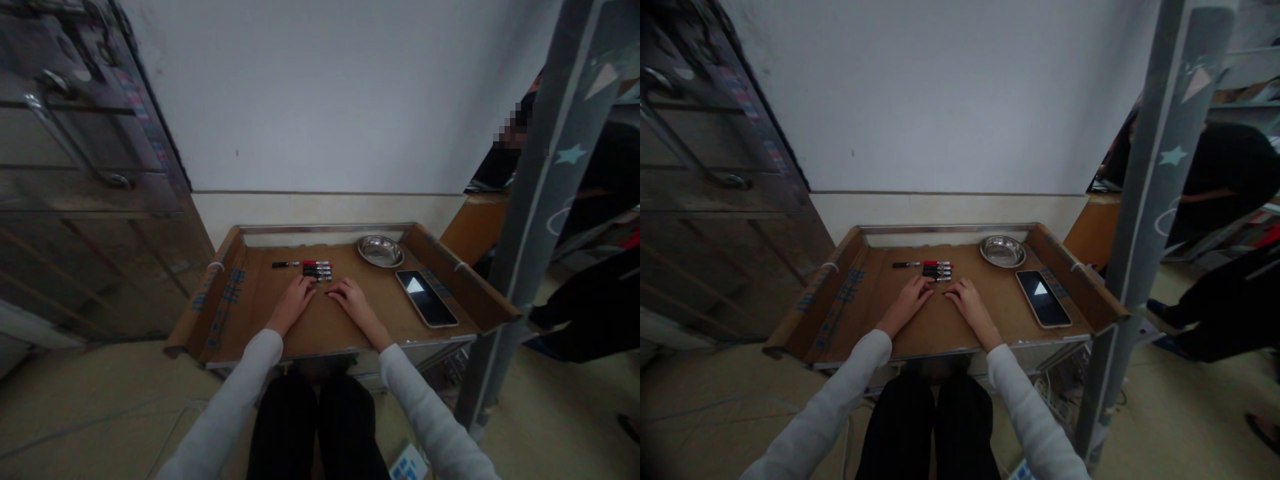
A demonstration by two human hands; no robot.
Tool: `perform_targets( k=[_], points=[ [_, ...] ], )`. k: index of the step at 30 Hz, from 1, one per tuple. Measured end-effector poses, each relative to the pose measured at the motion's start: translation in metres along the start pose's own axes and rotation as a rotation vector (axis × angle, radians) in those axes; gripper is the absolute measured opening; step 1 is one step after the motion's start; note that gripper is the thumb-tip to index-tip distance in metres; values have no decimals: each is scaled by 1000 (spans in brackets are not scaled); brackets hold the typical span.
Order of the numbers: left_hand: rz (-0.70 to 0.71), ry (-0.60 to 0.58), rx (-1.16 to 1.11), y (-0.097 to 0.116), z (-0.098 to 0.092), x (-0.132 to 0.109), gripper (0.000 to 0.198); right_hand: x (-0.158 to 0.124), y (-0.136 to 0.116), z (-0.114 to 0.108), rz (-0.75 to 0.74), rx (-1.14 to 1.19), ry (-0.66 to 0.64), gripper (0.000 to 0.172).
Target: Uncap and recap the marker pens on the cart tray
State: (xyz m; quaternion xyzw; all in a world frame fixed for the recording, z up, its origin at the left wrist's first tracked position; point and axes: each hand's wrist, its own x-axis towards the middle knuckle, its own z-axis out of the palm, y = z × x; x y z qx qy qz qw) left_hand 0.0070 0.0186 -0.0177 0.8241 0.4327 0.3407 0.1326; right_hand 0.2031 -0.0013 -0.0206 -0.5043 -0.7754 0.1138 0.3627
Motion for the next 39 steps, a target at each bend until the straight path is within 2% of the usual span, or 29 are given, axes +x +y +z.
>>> perform_targets(
  k=[6,12,17,21,25,28,31,33,37,39],
  points=[
    [12,-21,87,5,4,11,12,6,3,4,19,-32,43,13],
    [-70,53,52,4,3,15,8,19,-3,10,-17,-77,29,14],
    [-106,40,37,-3,3,21,6,32,-12,13,-12,-265,33,15],
    [-97,53,35,-8,4,21,6,29,-12,11,37,-364,56,14],
    [-121,170,43,-9,0,19,10,19,-11,8,53,-360,59,16],
    [-233,319,199,-15,-5,20,18,14,-13,6,72,-307,64,18],
    [-338,390,351,-28,-12,23,34,13,-18,5,60,-270,59,20],
    [-369,355,377,-38,-17,26,40,14,-22,7,26,-271,40,19],
    [-387,193,392,-50,-26,28,29,18,-27,10,-20,-265,13,18],
    [-402,161,419,-50,-29,25,25,18,-27,11,-17,-247,21,18]
  ],
)
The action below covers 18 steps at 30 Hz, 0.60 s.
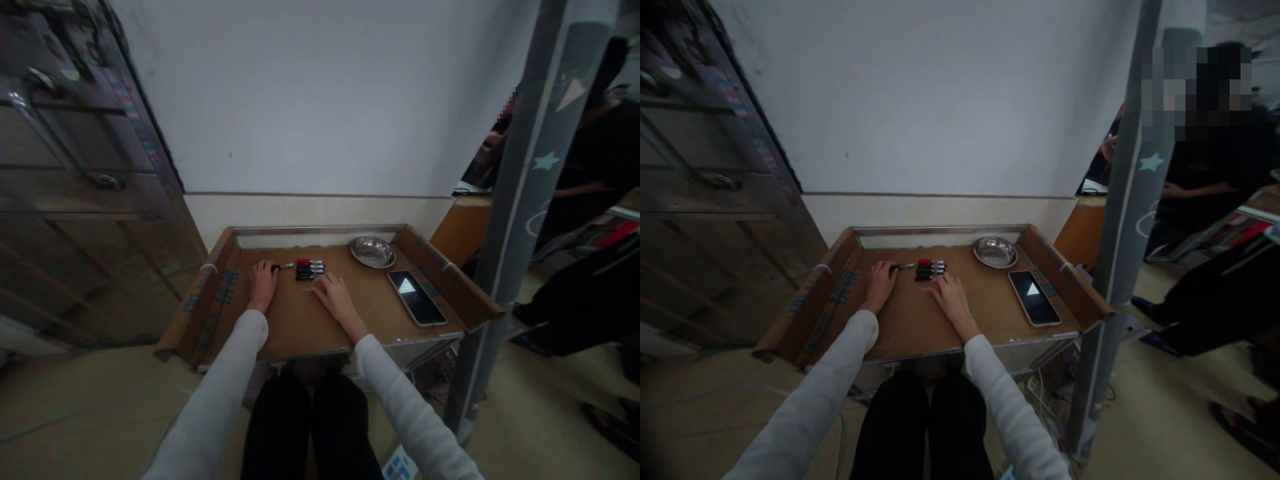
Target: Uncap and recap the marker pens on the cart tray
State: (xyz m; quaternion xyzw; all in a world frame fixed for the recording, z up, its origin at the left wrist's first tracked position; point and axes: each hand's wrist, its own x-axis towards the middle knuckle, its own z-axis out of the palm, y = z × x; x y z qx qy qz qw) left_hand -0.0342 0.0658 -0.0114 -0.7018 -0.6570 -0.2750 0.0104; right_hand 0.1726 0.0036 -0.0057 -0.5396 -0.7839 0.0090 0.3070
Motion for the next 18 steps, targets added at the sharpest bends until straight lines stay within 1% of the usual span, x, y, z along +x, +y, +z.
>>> perform_targets(
  k=[3,6,9,12,14,16,18],
  points=[
    [-23,20,29,-3,-4,-12,23,1,0,2,-1,7,-4,19],
    [-44,47,-36,-7,-7,-29,20,5,1,6,-24,-18,-31,17],
    [-18,61,-176,-8,-10,-43,17,14,2,10,-25,-48,-48,15],
    [30,75,-375,-4,-14,-52,14,20,5,12,18,10,16,16],
    [67,70,-491,1,-16,-56,14,21,7,11,78,153,115,20],
    [106,26,-585,10,-17,-56,15,18,6,10,162,390,204,27],
    [145,-8,-662,23,-16,-54,15,13,3,10,250,683,225,35]
  ],
)
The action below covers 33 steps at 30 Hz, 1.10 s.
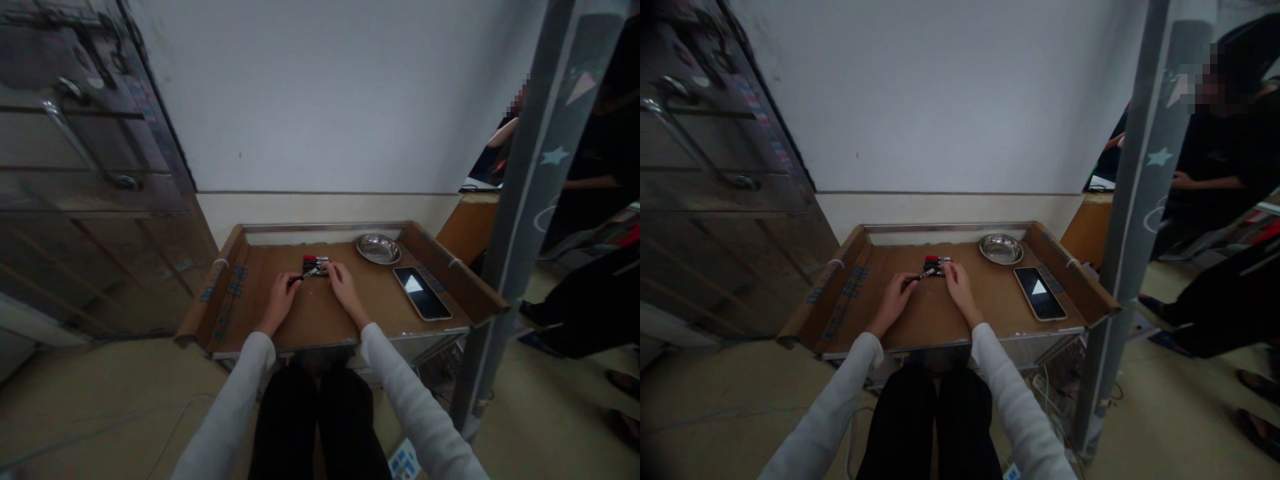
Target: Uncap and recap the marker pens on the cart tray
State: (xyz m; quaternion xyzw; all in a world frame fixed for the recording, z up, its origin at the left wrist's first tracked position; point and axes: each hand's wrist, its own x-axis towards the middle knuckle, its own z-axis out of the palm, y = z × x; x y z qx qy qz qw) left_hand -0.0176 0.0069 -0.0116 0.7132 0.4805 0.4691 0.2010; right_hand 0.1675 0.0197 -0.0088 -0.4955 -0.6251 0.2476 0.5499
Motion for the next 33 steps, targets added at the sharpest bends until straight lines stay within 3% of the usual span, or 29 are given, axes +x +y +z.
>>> perform_targets(
  k=[4,6,8,11,14,18,22,24,29,33],
  points=[
    [55,-43,-202,26,26,12,26,-11,-3,3,199,455,-44,36],
    [37,31,-305,42,39,17,35,-14,-3,4,267,599,-26,31],
    [8,81,-316,56,47,21,37,-14,0,3,339,720,-12,25],
    [90,10,-226,70,51,24,28,-11,4,0,434,867,-16,19],
    [112,-4,-212,75,46,28,27,-9,6,-5,500,960,-70,14],
    [-34,149,-387,70,29,34,34,-6,8,-11,581,1069,-104,11],
    [-130,237,-481,50,1,34,38,-5,11,-12,615,1097,-59,13],
    [-161,163,-483,35,-12,28,38,-7,12,-12,599,1091,-40,14],
    [-234,-318,-442,5,-26,0,34,-12,11,-11,469,975,17,20],
    [-79,-405,-199,4,-15,-9,19,-14,8,-9,302,721,78,26]
  ],
)
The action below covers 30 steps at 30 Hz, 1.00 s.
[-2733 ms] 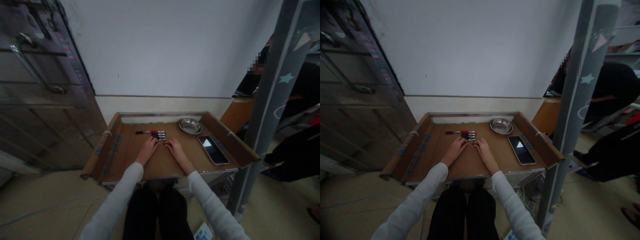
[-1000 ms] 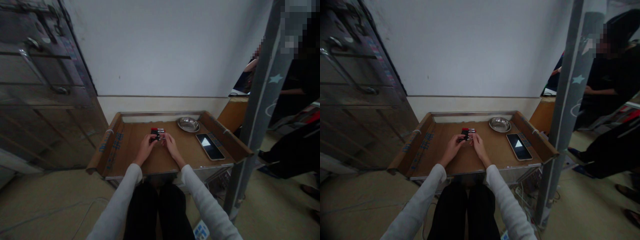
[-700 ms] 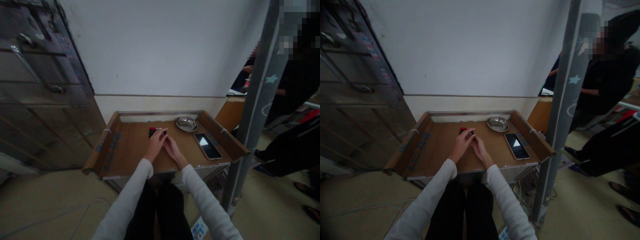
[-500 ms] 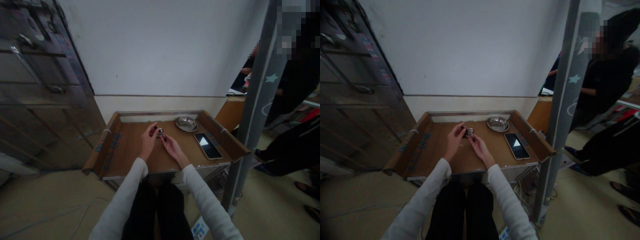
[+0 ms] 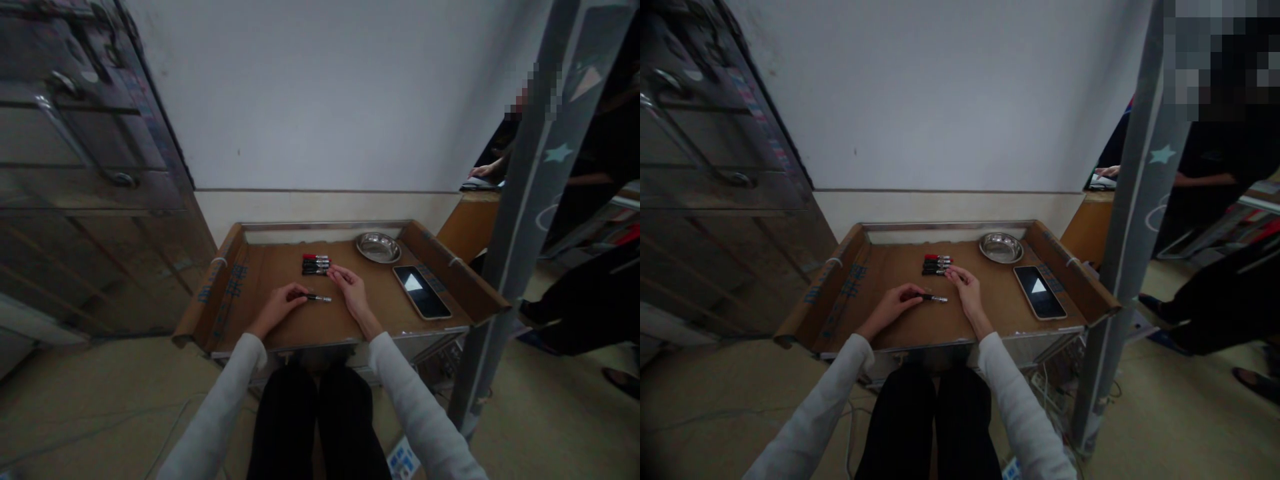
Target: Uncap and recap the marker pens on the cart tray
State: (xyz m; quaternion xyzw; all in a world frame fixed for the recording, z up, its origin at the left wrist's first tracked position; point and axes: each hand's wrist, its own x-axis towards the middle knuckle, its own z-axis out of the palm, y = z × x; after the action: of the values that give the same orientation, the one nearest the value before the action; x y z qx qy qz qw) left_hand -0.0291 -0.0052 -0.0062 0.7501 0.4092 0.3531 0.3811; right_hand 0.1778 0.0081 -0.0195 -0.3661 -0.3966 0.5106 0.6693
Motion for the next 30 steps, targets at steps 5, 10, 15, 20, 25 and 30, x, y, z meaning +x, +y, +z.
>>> perform_targets(
  k=[5,10,15,20,25,30],
  points=[
    [175,105,367,-1,17,21,10,-8,-9,1,-238,-411,-39,20],
    [215,157,505,-10,22,45,9,-14,-16,6,-380,-869,-325,24],
    [228,171,485,-13,19,46,16,-3,-14,3,-457,-1125,-555,30],
    [263,150,479,-9,17,30,23,2,-15,-12,-496,-1215,-459,22],
    [254,109,529,0,25,34,24,0,-12,-15,-484,-1291,-373,17],
    [198,101,582,4,31,44,15,7,-8,-10,-496,-1270,-422,18]
  ],
)
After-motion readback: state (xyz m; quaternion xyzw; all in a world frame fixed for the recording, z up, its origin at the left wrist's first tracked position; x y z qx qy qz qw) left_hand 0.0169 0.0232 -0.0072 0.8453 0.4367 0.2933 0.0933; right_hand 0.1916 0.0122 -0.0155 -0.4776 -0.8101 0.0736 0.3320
